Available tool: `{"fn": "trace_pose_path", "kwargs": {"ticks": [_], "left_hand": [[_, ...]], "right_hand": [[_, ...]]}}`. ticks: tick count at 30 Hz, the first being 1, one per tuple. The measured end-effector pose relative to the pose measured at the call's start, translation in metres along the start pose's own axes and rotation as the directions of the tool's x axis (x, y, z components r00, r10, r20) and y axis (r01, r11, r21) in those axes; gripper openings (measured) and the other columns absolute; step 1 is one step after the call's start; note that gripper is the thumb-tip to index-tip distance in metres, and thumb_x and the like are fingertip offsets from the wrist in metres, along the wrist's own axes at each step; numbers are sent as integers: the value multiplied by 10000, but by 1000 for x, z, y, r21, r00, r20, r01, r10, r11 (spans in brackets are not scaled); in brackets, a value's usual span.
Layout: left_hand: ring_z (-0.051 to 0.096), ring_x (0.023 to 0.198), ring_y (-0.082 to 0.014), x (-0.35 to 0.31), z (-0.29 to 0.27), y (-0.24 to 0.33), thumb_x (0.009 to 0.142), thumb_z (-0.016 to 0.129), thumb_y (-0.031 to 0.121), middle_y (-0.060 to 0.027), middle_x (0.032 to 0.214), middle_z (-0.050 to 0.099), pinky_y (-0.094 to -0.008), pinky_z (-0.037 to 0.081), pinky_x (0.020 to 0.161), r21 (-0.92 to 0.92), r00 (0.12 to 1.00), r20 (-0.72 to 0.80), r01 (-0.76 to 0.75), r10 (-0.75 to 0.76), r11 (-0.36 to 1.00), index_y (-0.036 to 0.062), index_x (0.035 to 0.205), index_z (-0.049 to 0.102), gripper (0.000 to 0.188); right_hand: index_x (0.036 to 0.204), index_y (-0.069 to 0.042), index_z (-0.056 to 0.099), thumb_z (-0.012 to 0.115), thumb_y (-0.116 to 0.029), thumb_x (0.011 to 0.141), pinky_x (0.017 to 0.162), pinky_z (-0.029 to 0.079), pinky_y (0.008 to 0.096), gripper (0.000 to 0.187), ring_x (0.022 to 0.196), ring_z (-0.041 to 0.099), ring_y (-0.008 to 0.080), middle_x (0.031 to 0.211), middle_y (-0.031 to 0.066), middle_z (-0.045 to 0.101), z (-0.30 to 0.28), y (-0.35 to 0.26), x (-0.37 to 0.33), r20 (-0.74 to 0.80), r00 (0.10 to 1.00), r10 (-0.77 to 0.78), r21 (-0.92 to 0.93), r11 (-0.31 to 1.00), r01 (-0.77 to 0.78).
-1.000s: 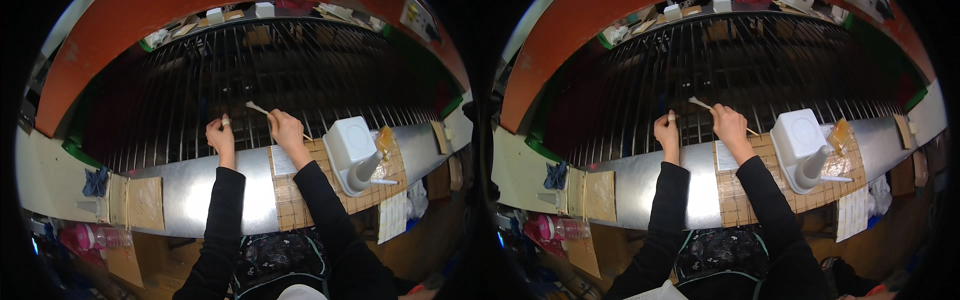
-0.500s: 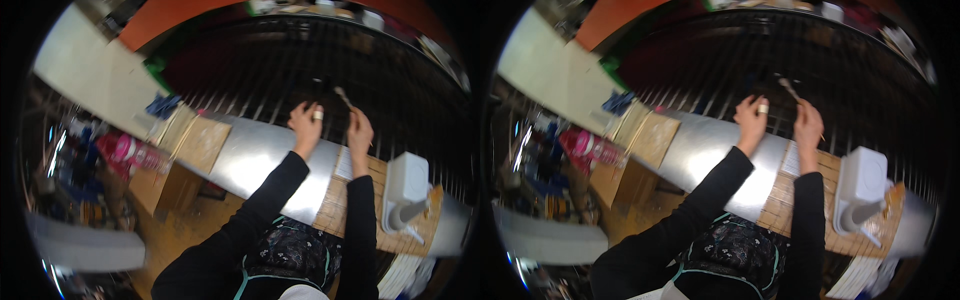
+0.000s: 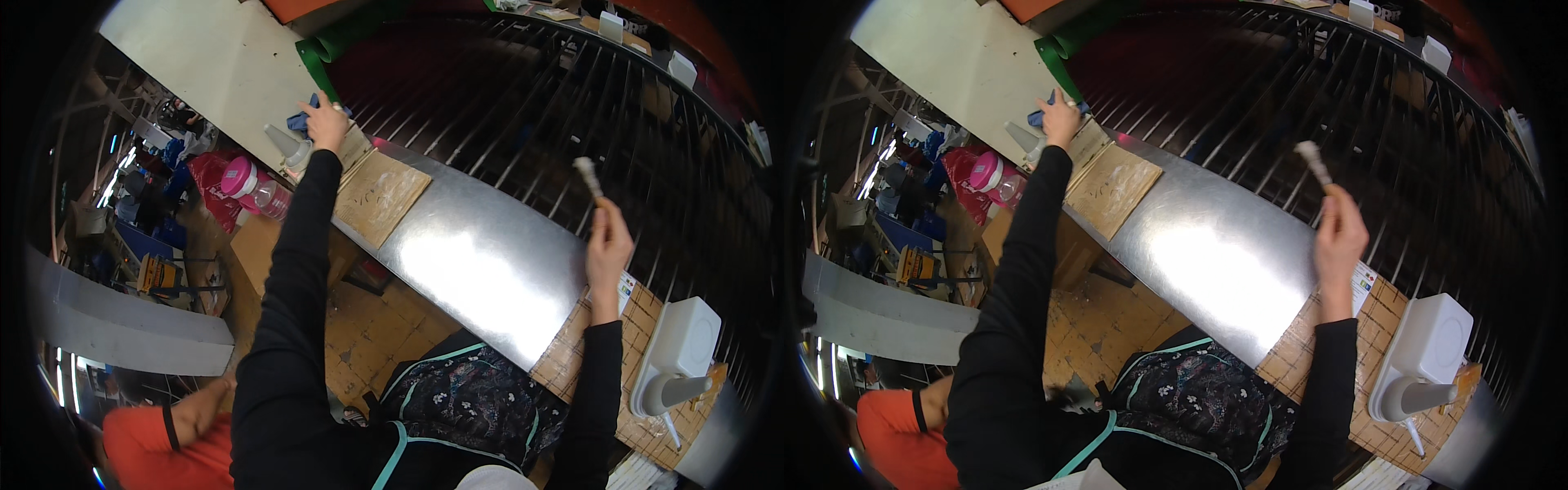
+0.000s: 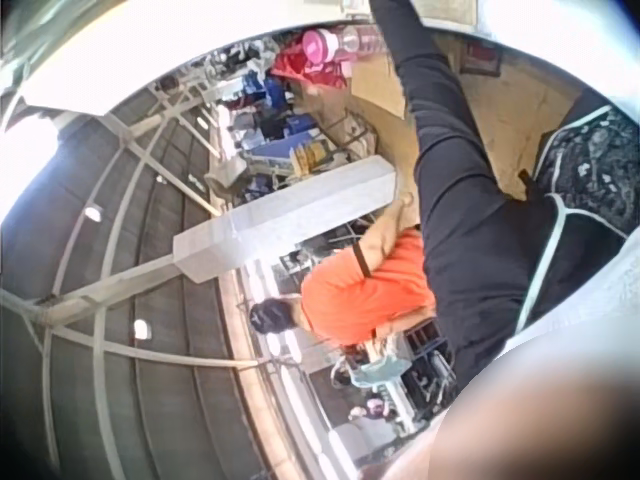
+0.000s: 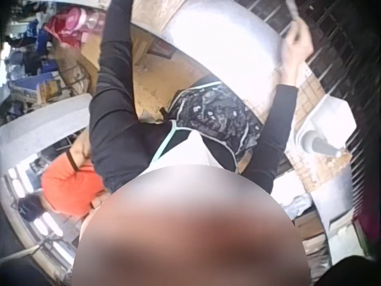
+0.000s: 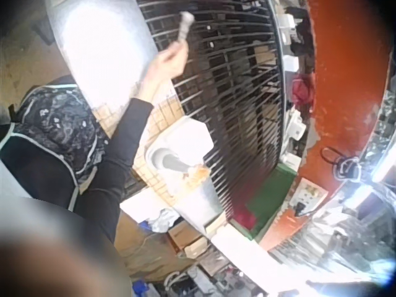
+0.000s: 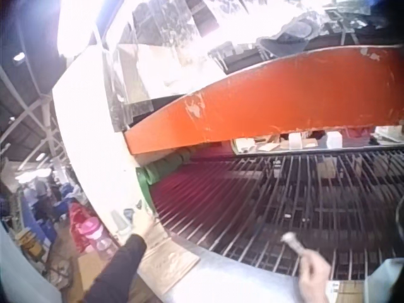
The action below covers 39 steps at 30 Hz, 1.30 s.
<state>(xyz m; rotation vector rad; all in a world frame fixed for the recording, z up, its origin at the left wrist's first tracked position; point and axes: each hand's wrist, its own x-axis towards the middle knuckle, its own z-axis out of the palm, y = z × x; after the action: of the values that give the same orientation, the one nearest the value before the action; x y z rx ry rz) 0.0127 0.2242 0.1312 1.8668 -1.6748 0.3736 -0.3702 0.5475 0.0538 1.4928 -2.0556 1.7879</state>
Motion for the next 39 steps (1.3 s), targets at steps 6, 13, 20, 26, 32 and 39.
{"fn": "trace_pose_path", "kwargs": {"ticks": [6,13,20,26,32,39], "left_hand": [[590,1022,-372,46,34,-48,787,518,214,-227,1117,602,-436,483,847,312,957,290,-116,22,943,69,1174,551,414],[639,807,-358,38,8,-21,759,579,206,-178,862,653,-459,521,680,182,981,-61,-172,185,968,62,875,653,198],[454,526,-331,-153,-106,28,847,577,468,-200,583,481,-425,363,517,-683,994,17,-70,110,727,-12,645,523,523],[546,744,-90,-291,-151,-10,908,551,202,-5,826,602,-244,449,682,-892,907,420,405,37,201,-3,906,606,212],[582,892,-96,-309,-141,-35,899,550,144,-19,1019,603,-233,464,811,-852,872,480,489,94,-186,20,1169,520,299],[585,842,-105,-303,-113,-42,958,453,267,-23,1008,597,-239,480,755,-860,848,502,469,-170,-201,41,1144,509,298]], "right_hand": [[870,-20,643,627,-45,759,649,445,384,115,703,519,274,740,117,481,27,-43,-41,496,826,-269,-54,940,338],[857,-33,666,644,-44,735,665,437,363,124,779,502,272,784,114,530,31,-39,-48,493,829,-264,-214,887,409],[910,-10,669,658,-116,794,545,424,293,158,551,520,178,646,64,554,40,-63,-39,464,885,27,-120,992,33],[878,39,631,617,-144,847,393,321,216,186,449,429,55,604,3,530,140,-109,-33,848,508,154,269,701,-661],[816,70,602,631,-146,840,345,338,225,219,404,473,91,580,54,545,270,-157,-43,931,351,98,252,522,-815],[1176,25,555,592,-243,882,449,438,248,399,547,555,110,774,66,609,293,-162,-39,858,499,119,230,779,-583]]}}
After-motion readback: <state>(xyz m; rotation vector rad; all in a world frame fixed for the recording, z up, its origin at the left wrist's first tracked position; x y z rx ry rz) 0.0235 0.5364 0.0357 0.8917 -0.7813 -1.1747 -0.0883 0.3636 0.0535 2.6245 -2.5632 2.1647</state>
